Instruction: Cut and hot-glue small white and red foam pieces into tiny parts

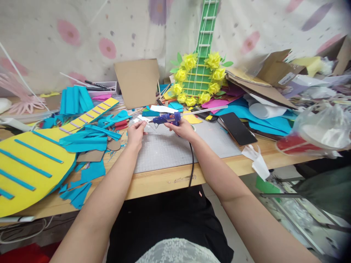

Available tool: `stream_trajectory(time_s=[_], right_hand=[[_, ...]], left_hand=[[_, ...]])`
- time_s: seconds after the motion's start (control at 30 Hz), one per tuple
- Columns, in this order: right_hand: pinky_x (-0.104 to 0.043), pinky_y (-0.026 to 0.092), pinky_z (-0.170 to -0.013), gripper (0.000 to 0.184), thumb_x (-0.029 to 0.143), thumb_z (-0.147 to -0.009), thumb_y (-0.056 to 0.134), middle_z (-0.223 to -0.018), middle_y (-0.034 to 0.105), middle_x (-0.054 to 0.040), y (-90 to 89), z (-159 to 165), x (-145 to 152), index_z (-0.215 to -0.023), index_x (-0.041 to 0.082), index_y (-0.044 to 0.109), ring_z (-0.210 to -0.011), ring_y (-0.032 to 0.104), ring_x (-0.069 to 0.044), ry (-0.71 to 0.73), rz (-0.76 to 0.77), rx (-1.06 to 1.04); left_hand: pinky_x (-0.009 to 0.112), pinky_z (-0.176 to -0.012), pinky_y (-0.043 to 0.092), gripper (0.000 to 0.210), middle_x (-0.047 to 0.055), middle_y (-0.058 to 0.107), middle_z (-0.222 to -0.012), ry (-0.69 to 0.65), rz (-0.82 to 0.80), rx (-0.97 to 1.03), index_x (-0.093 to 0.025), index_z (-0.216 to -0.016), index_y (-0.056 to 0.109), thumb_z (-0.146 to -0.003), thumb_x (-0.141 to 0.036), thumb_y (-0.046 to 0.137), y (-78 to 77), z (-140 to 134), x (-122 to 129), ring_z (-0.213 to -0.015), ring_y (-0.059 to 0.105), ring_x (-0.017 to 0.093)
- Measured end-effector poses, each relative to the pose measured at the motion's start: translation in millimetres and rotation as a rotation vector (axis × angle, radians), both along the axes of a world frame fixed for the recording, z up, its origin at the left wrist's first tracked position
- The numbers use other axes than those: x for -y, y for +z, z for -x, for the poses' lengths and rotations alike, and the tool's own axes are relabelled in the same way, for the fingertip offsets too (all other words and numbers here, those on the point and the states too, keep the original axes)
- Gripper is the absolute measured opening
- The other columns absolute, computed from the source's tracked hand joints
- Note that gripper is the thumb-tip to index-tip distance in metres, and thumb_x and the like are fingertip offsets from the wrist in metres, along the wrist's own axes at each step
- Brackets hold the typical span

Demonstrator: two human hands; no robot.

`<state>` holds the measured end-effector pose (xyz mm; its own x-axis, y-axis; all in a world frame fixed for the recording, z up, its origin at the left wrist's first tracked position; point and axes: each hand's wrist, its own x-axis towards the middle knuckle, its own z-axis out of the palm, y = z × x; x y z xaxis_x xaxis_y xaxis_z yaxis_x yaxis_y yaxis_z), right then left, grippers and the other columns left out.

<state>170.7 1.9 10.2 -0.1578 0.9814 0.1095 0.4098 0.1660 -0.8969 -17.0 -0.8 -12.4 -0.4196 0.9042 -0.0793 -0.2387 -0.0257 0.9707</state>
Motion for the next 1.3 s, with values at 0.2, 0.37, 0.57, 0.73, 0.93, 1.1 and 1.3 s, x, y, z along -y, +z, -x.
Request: stream_trajectory(time_s=[0.2, 0.37, 0.57, 0.73, 0.93, 1.1, 1.3], right_hand=[[-0.024, 0.041, -0.053, 0.039, 0.056, -0.067, 0.065, -0.064, 0.063, -0.0023, -3.3, -0.2, -1.1, -0.072, 0.018, 0.064, -0.054, 0.053, -0.01, 0.002, 0.018, 0.025], [-0.026, 0.044, -0.059, 0.039, 0.055, -0.067, 0.064, -0.065, 0.064, -0.0033, 3.3, -7.3, 0.6, -0.072, 0.017, 0.065, -0.059, 0.056, -0.013, 0.004, 0.032, 0.073], [-0.025, 0.039, -0.051, 0.04, 0.052, -0.066, 0.065, -0.059, 0.06, -0.0025, 17.4, -53.3, 0.9, -0.077, 0.014, 0.066, -0.052, 0.051, -0.011, -0.198, -0.029, 0.042], [-0.026, 0.035, -0.045, 0.046, 0.058, -0.068, 0.059, -0.048, 0.053, -0.0014, -3.2, -115.8, -3.6, -0.072, 0.012, 0.066, -0.041, 0.042, -0.009, -0.474, -0.018, 0.101], [-0.03, 0.043, -0.058, 0.049, 0.058, -0.065, 0.062, -0.068, 0.066, -0.0107, -27.4, -130.5, -4.3, -0.081, 0.012, 0.068, -0.062, 0.058, -0.019, -0.503, -0.011, 0.268], [-0.033, 0.044, -0.067, 0.056, 0.064, -0.064, 0.061, -0.083, 0.068, -0.0144, -18.6, -122.3, -2.7, -0.085, 0.013, 0.066, -0.078, 0.062, -0.025, -0.51, -0.002, 0.414], [-0.032, 0.04, -0.059, 0.05, 0.064, -0.059, 0.065, -0.078, 0.065, -0.0118, 3.7, -136.6, 13.3, -0.077, 0.018, 0.06, -0.071, 0.058, -0.023, -0.478, -0.074, 0.666]], left_hand=[[0.019, -0.043, 0.037, 0.019, -0.002, 0.056, -0.06, 0.004, 0.01, 0.012, -0.013, -0.072, 0.068, -0.056, -0.024, 0.072, -0.4, 1.1, -1.0, -0.05, 0.044, 0.006], [0.019, -0.044, 0.038, 0.022, -0.006, 0.046, -0.051, 0.016, 0.02, 0.042, -0.013, -0.075, 0.068, -0.057, -0.025, 0.073, 2.0, 2.0, -1.3, -0.044, 0.036, 0.003], [0.02, -0.044, 0.037, 0.024, -0.006, 0.048, -0.055, 0.02, 0.026, 0.061, -0.013, -0.076, 0.068, -0.056, -0.026, 0.074, 5.3, 2.4, 0.3, -0.044, 0.034, 0.003], [0.018, -0.043, 0.035, 0.025, -0.007, 0.045, -0.051, 0.026, 0.014, 0.058, -0.013, -0.075, 0.067, -0.056, -0.029, 0.074, 3.8, 1.0, -1.3, -0.043, 0.035, 0.003], [0.018, -0.042, 0.035, 0.024, -0.008, 0.043, -0.048, 0.019, -0.015, 0.033, -0.013, -0.073, 0.066, -0.057, -0.029, 0.071, 1.1, 0.1, -1.2, -0.043, 0.035, 0.003], [0.018, -0.043, 0.036, 0.024, -0.008, 0.042, -0.048, 0.019, -0.018, 0.034, -0.013, -0.074, 0.065, -0.057, -0.03, 0.07, 1.5, 0.6, 0.1, -0.043, 0.034, 0.003], [0.018, -0.043, 0.035, 0.02, -0.007, 0.042, -0.049, 0.029, -0.014, 0.017, -0.014, -0.072, 0.064, -0.06, -0.029, 0.068, 1.1, -0.6, 0.3, -0.044, 0.035, 0.004]])
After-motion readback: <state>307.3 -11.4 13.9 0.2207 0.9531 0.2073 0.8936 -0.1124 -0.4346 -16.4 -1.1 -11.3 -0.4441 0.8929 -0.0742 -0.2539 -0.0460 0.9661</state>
